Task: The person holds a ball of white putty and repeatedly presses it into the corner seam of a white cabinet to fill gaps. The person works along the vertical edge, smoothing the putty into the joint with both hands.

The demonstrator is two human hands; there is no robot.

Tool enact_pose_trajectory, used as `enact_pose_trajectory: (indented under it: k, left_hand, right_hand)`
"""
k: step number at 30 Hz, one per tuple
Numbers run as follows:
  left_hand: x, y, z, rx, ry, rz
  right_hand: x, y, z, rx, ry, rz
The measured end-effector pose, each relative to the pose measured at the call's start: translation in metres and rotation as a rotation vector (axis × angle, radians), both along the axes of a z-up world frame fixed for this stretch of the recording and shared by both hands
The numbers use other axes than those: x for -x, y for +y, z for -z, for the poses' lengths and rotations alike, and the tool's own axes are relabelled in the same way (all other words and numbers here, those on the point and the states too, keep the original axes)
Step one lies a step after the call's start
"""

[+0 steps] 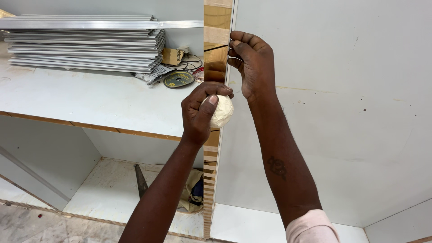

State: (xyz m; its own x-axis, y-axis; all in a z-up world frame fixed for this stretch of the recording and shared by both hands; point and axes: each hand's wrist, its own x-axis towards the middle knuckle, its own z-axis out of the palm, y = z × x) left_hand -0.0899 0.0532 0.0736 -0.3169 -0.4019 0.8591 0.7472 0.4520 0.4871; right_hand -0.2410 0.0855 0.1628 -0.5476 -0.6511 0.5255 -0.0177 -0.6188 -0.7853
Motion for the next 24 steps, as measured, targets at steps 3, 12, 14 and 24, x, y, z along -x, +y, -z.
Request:
enact_pose_trajectory:
  k: [3, 12, 14, 24]
  left_hand:
    - [0.002, 0.001, 0.001, 0.012, 0.015, -0.027]
    - [-0.001, 0.0, 0.002, 0.03, -0.006, -0.021]
    - [-0.001, 0.0, 0.002, 0.038, -0.006, -0.018]
    - [0.0, -0.002, 0.003, 0.06, -0.012, -0.049]
  right_hand:
    - [0.006, -0.002, 0.0, 0.013, -0.061, -0.099]
    - [0.011, -0.004, 0.0, 0.011, -0.025, -0.076]
    - [0.012, -0.003, -0.001, 0.016, -0.046, -0.106]
    - [0.005, -0.006, -0.013, -0.038, 0.209, 0.186]
